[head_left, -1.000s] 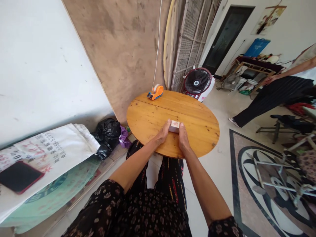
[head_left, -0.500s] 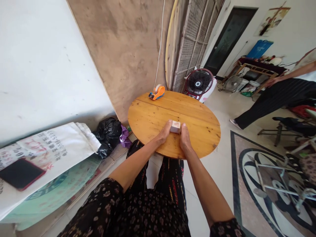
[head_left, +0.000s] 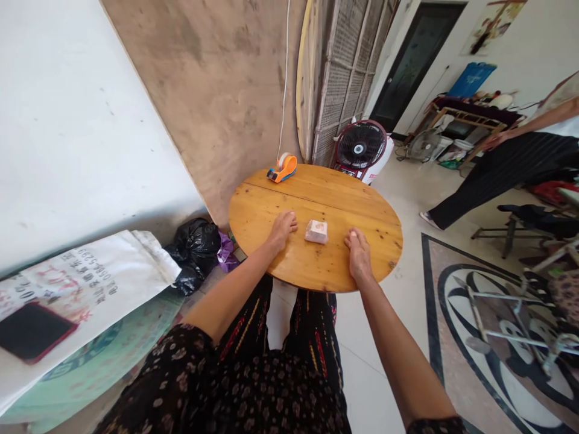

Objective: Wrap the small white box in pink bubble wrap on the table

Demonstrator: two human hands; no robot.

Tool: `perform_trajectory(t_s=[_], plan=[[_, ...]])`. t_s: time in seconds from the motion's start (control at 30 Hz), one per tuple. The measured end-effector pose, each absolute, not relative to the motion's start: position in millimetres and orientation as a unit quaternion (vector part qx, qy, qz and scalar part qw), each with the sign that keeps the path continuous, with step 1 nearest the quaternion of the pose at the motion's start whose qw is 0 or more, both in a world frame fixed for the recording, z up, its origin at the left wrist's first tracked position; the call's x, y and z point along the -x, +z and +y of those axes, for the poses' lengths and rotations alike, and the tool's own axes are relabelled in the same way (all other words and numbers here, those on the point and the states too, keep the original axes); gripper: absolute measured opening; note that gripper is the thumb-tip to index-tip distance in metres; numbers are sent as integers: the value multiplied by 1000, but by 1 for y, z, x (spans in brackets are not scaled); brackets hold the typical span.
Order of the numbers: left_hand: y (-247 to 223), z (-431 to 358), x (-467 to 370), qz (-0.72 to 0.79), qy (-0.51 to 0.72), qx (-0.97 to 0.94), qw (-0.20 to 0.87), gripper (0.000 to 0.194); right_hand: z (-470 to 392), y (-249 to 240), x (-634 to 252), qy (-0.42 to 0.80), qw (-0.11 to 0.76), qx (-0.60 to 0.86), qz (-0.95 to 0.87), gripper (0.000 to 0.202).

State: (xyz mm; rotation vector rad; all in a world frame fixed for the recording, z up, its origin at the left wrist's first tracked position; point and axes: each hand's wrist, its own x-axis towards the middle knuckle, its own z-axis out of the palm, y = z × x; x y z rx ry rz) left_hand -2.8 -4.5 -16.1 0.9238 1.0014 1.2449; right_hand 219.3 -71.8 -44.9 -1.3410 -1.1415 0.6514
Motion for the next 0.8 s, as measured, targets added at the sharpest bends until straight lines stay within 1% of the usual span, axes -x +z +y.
perform_trajectory(t_s=[0.1,0.27,0.43,0.5,0.53,0.6,0.67,0.73,0.8], plan=[[-12,15,10,451,536,-376,607,18,-75,-42,-225,306,594,591,-452,55],[-13,28,5,456,536,-397,589,9,-79,-38,-219,334,610,553,-459,43],[-19,14,4,440,532,-454,563,15,-87,-26,-216,342,565,569,-490,46],[-17,7,7,434,518,-480,559,23,-85,-18,-217,344,519,584,-521,55],[-15,5,9,418,491,-532,549,31,-83,-14,-217,347,487,593,-539,64],[-10,2,13,383,428,-622,532,57,-73,-7,-219,351,419,608,-576,87],[-6,0,15,365,356,-698,502,82,-60,-4,-219,345,367,606,-616,101],[-4,-1,15,368,297,-756,454,94,-48,-6,-218,330,336,587,-658,105],[-4,-2,13,374,266,-786,413,95,-39,-11,-216,312,321,568,-691,104]])
